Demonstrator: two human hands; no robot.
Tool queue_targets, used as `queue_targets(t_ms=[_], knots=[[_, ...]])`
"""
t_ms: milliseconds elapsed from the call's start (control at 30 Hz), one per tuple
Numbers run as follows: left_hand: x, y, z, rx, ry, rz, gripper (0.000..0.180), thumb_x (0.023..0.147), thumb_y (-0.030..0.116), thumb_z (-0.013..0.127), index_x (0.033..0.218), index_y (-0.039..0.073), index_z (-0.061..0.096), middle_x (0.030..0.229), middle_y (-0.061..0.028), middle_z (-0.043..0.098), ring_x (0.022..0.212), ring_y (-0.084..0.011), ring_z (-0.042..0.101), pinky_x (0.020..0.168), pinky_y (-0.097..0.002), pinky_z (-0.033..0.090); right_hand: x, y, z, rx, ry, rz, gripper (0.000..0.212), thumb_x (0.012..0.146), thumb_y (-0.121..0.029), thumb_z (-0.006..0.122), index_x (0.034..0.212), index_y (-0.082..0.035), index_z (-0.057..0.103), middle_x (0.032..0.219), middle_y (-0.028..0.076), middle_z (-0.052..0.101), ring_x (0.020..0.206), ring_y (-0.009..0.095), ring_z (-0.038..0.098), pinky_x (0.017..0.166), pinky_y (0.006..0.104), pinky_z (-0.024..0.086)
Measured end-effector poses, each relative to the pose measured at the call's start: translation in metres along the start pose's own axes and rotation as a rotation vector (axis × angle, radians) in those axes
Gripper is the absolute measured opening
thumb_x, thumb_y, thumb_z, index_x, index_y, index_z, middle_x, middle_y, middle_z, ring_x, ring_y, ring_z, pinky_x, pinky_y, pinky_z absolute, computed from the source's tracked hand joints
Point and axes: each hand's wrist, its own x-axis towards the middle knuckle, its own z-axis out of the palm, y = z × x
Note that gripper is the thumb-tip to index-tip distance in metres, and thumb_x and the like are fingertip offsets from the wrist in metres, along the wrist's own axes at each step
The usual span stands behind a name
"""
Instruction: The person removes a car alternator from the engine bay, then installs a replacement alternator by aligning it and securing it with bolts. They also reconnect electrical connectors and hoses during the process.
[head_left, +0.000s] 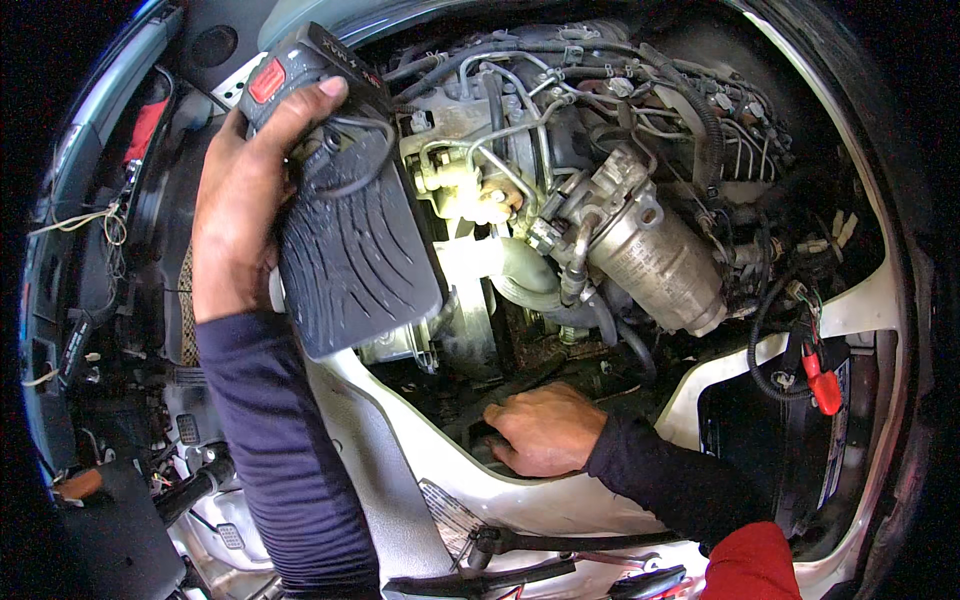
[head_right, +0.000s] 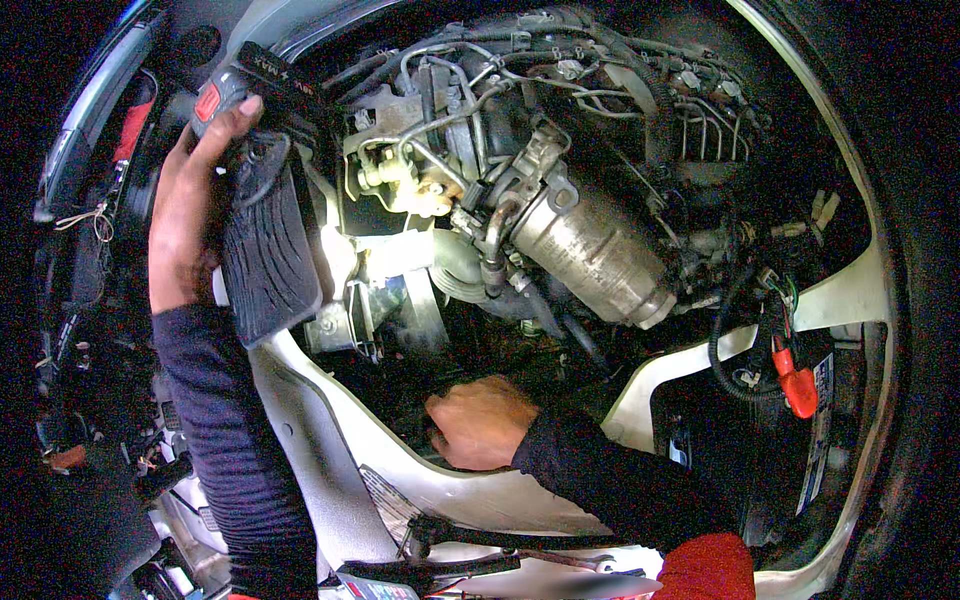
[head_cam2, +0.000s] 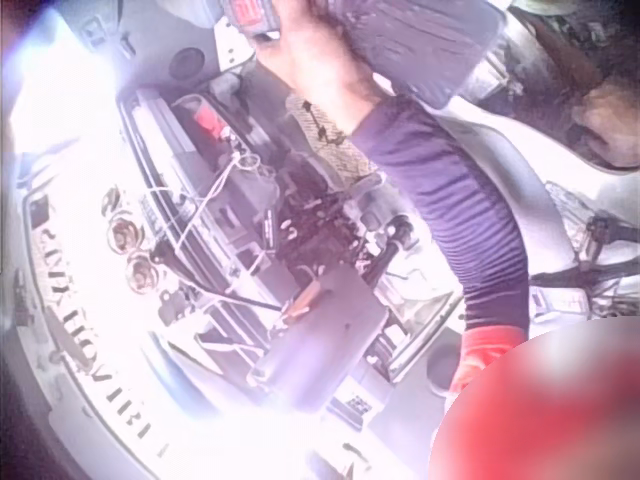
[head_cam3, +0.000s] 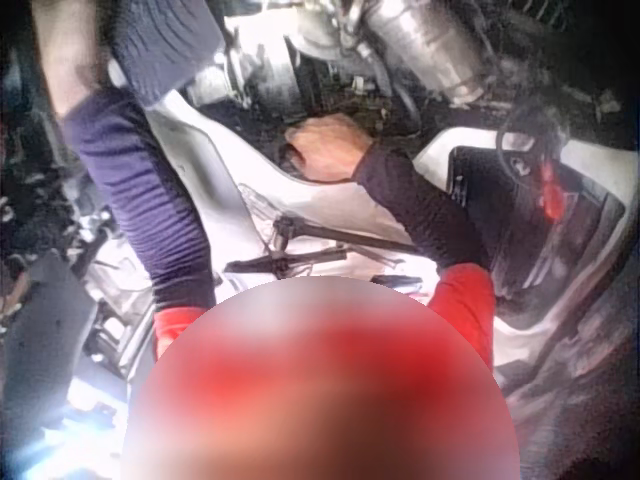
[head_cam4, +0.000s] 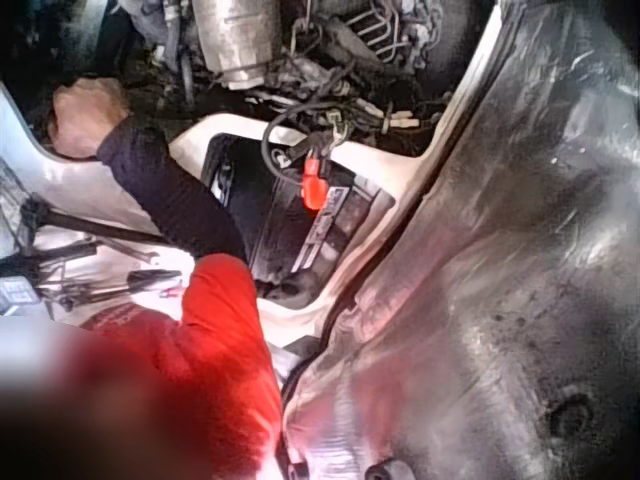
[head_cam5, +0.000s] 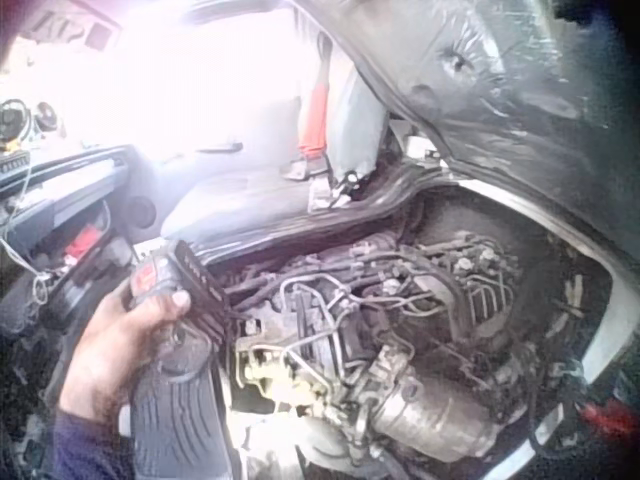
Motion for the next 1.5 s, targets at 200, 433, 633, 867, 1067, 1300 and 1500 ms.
queue_targets(t_ms=[200, 433, 633, 867, 1067, 1300, 1500], knots=[[0.033, -0.005, -0.002, -0.004, -0.06, -0.117, 0.059, 0.086, 0.034, 0.082, 0.128, -0.004, 0.063, 0.109, -0.0105, 0.071, 0.088, -0.0179, 0.072, 0.081, -0.0304, 0.058, 0.0, 0.001, -0.005, -0.003, -0.111, 0.048, 0.037, 0.091, -0.029, 0.063, 0.107, 0.003, 0.067, 0.091, 0.026, 0.073, 0.087, 0.044, 0.072, 0.078, 0.0569, 0.057], [0.052, -0.02, -0.008, 0.046, -0.098, -0.2, 0.061, 0.088, 0.042, 0.08, 0.126, -0.002, 0.065, 0.109, -0.0089, 0.072, 0.086, -0.0164, 0.071, 0.08, -0.0294, 0.057, 0.001, 0.002, -0.003, -0.008, -0.143, 0.063, 0.038, 0.091, -0.03, 0.065, 0.107, 0.004, 0.066, 0.092, 0.024, 0.072, 0.088, 0.044, 0.071, 0.079, 0.0561, 0.057], [0.056, -0.024, -0.01, 0.207, -0.01, -0.097, 0.067, 0.08, 0.042, 0.087, 0.118, -0.009, 0.069, 0.104, -0.014, 0.075, 0.083, -0.0192, 0.074, 0.08, -0.03, 0.059, 0.0, 0.002, -0.003, -0.012, -0.116, 0.06, 0.036, 0.091, -0.03, 0.065, 0.106, 0.003, 0.067, 0.092, 0.024, 0.072, 0.087, 0.043, 0.071, 0.078, 0.0555, 0.057], [0.06, -0.039, -0.034, 0.232, -0.045, -0.121, 0.074, 0.085, 0.053, 0.08, 0.131, -0.004, 0.069, 0.121, -0.0143, 0.072, 0.103, -0.0195, 0.068, 0.097, -0.0308, 0.05, 0.001, 0.005, 0.0, 0.001, -0.036, 0.024, 0.036, 0.087, -0.029, 0.063, 0.103, 0.002, 0.07, 0.086, 0.026, 0.073, 0.08, 0.045, 0.073, 0.073, 0.0574, 0.059], [0.067, -0.055, -0.056, 0.41, 0.004, -0.143, 0.079, 0.09, 0.06, 0.073, 0.142, 0.001, 0.063, 0.13, -0.0105, 0.069, 0.114, -0.019, 0.065, 0.102, -0.0308, 0.047, 0.001, 0.008, 0.003, 0.003, -0.002, -0.003, 0.035, 0.089, -0.03, 0.064, 0.103, 0.002, 0.07, 0.089, 0.026, 0.072, 0.083, 0.044, 0.072, 0.076, 0.0575, 0.059], [-0.002, -0.019, -0.041, 0.349, 0.054, 0.038, 0.083, 0.088, 0.054, 0.077, 0.148, 0.0, 0.055, 0.136, -0.016, 0.065, 0.125, -0.022, 0.061, 0.106, -0.0355, 0.048, 0.001, 0.013, -0.001, 0.033, 0.169, -0.058, 0.026, 0.089, -0.026, 0.069, 0.095, -0.001, 0.067, 0.091, 0.023, 0.07, 0.089, 0.043, 0.069, 0.079, 0.0554, 0.055], [-0.061, -0.038, -0.014, 0.657, -0.113, 0.654, 0.084, 0.079, 0.016, 0.087, 0.154, 0.012, 0.049, 0.136, -0.0197, 0.065, 0.123, -0.0336, 0.066, 0.104, -0.0378, 0.053, 0.001, 0.015, 0.003, 0.014, 0.201, -0.046, 0.023, 0.09, -0.023, 0.068, 0.096, -0.001, 0.064, 0.092, 0.022, 0.069, 0.09, 0.043, 0.067, 0.08, 0.054, 0.052]])
